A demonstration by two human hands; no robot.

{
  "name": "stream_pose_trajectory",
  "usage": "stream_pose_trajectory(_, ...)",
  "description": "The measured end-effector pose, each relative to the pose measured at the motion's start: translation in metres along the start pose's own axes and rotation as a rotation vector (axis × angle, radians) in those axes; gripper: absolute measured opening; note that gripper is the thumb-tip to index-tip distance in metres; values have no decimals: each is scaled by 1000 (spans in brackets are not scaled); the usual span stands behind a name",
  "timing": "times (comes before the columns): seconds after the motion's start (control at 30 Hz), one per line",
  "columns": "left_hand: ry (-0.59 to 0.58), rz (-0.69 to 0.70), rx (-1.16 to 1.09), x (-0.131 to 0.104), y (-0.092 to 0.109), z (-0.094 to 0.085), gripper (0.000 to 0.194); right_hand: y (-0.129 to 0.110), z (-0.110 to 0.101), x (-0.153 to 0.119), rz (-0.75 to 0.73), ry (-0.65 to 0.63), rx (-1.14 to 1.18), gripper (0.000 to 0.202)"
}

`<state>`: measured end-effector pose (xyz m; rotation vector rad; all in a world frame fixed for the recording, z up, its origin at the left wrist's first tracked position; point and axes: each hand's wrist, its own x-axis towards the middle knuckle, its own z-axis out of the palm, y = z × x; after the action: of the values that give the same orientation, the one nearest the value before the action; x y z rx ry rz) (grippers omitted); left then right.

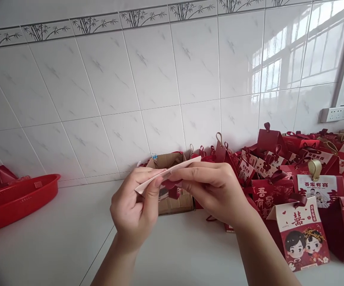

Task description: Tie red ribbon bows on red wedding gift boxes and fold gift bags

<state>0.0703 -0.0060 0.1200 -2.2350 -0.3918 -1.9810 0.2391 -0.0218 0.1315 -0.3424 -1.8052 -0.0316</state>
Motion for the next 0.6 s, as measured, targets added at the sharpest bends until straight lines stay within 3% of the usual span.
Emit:
stream_pose_trajectory(0.2,-5,15,-32,-1,0,0,23,-3,4,-2,26,76,-115,21)
stream_pose_trajectory(0.3,-1,5,-67,-1,-1,0,24,-2,12,-5,94,241,-185,21)
stream_pose_trajectory(0.43,24,-51,-97,0,-1,-1,18,2,21,-5,222,461,-203,42)
stream_pose_trajectory(0.53,57,-145,-117,0,2,0,11,2,25,-2,385,377,-40,47)
stream_pose_trajectory(0.6,74,-239,-166,-1,3,2,7,1,27,0,478,296,116,35)
